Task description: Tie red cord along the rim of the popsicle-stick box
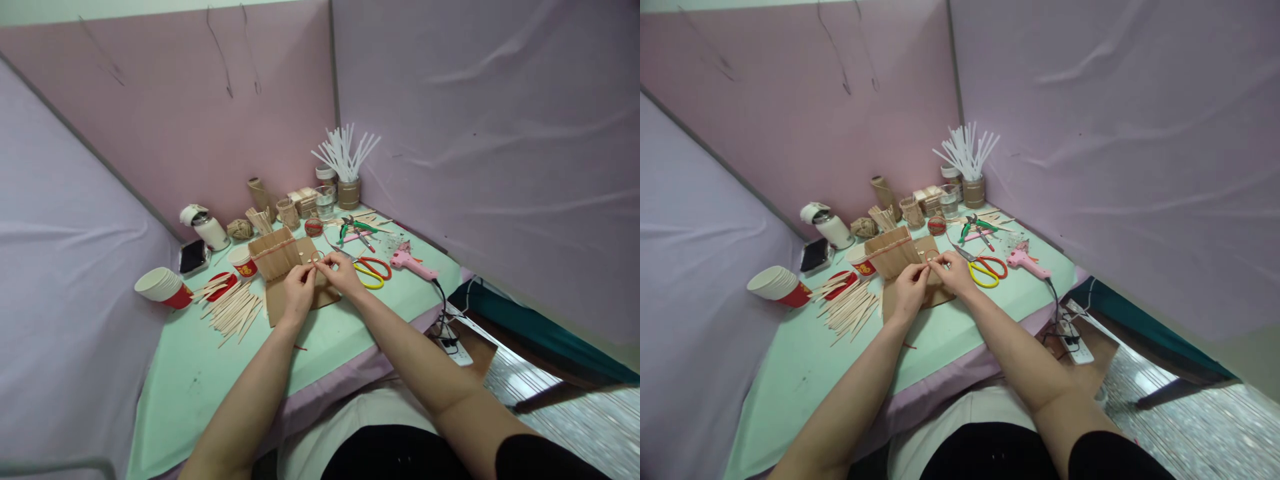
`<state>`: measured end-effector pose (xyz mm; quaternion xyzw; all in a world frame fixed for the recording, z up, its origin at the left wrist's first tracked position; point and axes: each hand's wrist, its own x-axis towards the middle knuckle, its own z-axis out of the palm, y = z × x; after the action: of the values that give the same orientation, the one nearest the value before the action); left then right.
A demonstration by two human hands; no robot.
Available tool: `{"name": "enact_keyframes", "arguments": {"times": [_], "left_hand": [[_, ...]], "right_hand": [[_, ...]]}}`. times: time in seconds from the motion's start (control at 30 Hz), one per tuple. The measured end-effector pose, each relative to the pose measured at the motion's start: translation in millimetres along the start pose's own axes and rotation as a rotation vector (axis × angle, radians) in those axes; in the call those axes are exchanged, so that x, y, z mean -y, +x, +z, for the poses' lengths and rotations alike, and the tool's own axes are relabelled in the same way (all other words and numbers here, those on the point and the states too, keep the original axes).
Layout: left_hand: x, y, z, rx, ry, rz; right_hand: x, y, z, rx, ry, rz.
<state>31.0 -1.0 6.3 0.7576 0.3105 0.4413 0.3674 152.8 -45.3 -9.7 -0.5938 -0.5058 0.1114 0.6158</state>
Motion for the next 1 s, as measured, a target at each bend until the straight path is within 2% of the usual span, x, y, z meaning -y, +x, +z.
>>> {"name": "enact_keyframes", "arguments": {"times": [0.1, 0.23, 0.53, 0.67, 0.8, 1.0], "left_hand": [[2.4, 1.6, -0.9, 0.001, 0.027, -0.002], [2.7, 2.5, -1.5, 0.013, -0.015, -0.071], [2.4, 3.2, 1.3, 0.024, -0.172, -0.203], [6.7, 5.6, -0.8, 0.019, -0.224, -0.268], [9.9, 6.5, -0.7, 0.022, -0.263, -0.295], [8.9, 5.9, -0.2, 0.036, -0.234, -0.31]], "right_hand": [[-1.3, 0.0, 1.3, -0.01, -0.004, -0.02], [-0.5, -0.3, 0.6, -0.002, -0.003, -0.037], [-0.8, 0.5, -1.5, 0.013, 0.115, 0.078], [2.5, -1.0, -3.4, -0.016, 0.082, 0.002], [3.3, -2.4, -4.7, 0.039, 0.001, -0.119], [-2.4, -1.6, -4.1, 0.058, -0.078, -0.13]]}}
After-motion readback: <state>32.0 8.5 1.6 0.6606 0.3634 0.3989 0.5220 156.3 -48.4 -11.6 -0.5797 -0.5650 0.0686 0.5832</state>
